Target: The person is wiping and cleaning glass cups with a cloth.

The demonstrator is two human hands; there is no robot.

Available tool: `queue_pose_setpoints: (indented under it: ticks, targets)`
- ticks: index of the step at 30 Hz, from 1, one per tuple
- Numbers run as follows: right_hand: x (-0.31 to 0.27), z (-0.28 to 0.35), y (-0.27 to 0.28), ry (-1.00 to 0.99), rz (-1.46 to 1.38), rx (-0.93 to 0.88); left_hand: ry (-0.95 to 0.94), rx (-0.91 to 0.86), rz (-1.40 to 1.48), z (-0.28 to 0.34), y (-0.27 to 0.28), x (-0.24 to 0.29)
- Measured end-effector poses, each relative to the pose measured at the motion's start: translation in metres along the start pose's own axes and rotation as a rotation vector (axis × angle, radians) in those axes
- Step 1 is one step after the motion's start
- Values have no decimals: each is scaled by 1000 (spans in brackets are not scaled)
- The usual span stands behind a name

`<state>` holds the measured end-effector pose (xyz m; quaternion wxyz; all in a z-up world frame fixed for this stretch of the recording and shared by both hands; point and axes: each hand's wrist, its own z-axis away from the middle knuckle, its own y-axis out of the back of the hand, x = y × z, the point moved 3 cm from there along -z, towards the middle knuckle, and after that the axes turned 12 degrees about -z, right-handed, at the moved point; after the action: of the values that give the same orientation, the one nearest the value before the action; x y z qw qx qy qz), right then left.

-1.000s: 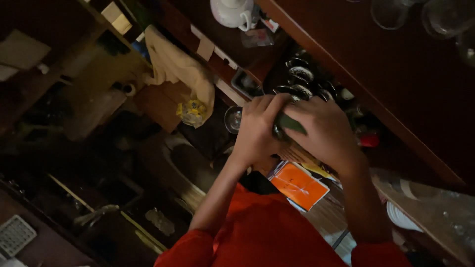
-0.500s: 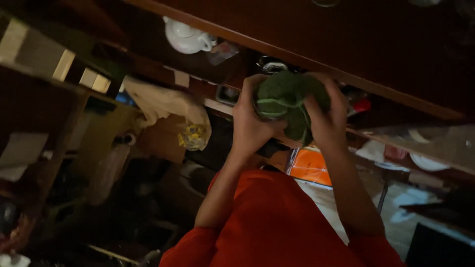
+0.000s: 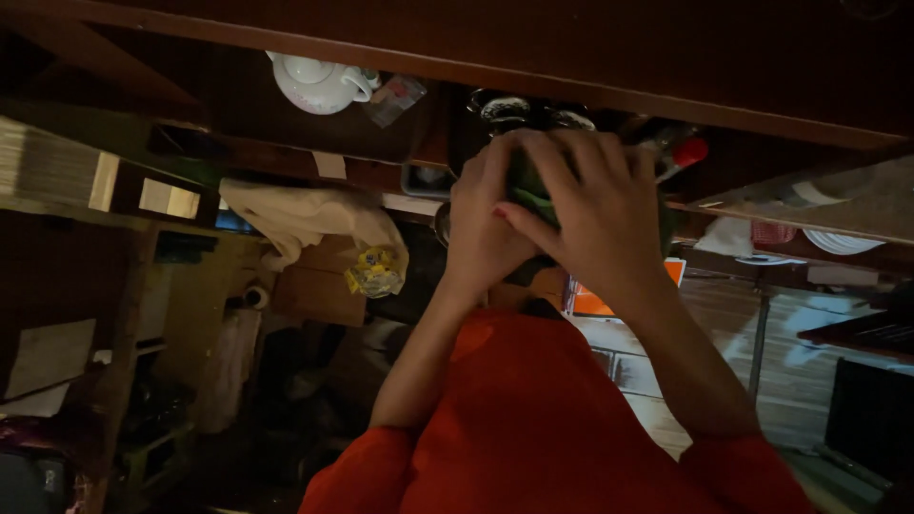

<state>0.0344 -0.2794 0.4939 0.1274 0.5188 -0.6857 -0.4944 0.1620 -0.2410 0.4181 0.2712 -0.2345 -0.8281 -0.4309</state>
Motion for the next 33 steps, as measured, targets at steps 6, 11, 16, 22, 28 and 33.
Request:
queue_pose_setpoints:
  ticks: [6,11,16,22,28,33]
  targets:
    - [66,42,-23,-98,-329,331,86,-2,222,-7,10,5]
    - [85,63,-4,-254,-358,415,352,-73,601,-6,7,1]
    - [48,38,4,-177,-227,169,195,57,645,-14,-3,12]
    - [53,44,-5,-142,-810,69,133,26,280,-20,3,23]
    - [68,56,-8,-153,-815,382,256,-2,548,-21,0,12]
    - [74,61,-23,-260,-255,35,164,5,566,-24,-8,22]
